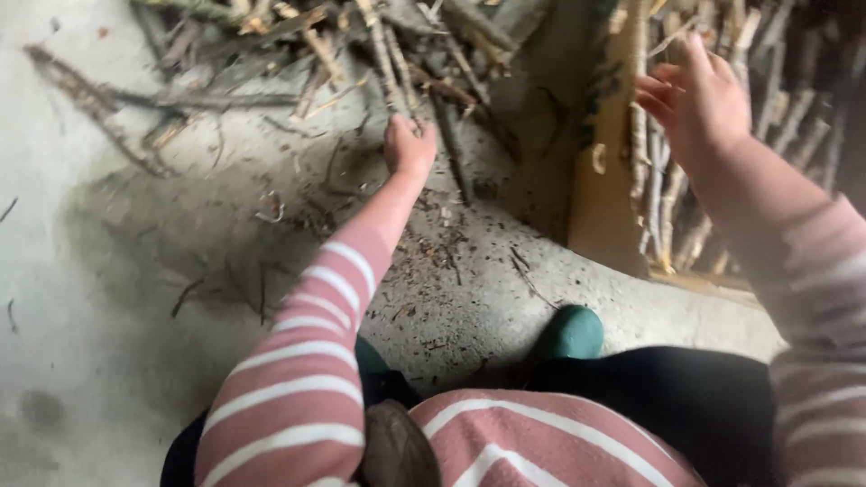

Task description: Picking up sticks and branches from the floor and placing them into a cardboard box.

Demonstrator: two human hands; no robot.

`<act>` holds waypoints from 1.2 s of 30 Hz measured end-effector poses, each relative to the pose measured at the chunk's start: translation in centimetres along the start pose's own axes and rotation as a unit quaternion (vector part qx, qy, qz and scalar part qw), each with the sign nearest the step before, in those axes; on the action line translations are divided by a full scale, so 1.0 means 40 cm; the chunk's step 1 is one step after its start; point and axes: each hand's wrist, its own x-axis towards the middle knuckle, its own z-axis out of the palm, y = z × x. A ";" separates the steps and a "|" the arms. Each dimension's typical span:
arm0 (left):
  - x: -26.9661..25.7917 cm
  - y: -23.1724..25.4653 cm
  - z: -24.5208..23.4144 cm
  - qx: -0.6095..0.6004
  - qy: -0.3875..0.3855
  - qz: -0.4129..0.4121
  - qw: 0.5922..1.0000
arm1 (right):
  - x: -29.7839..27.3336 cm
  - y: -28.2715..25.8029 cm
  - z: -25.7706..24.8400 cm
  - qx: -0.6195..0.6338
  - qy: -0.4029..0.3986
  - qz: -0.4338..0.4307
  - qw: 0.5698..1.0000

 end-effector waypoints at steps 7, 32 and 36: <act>0.021 0.253 -0.207 -0.026 -0.022 -0.110 0.993 | -0.133 -0.053 0.012 -0.069 -0.094 -0.076 0.990; -0.529 0.318 -0.310 -0.442 -0.325 -0.048 0.835 | -0.329 0.207 0.288 -0.154 -0.229 0.148 0.950; -0.539 0.285 -0.276 -0.449 -0.369 0.021 0.813 | -0.281 0.247 0.244 -0.266 -0.224 -0.018 0.937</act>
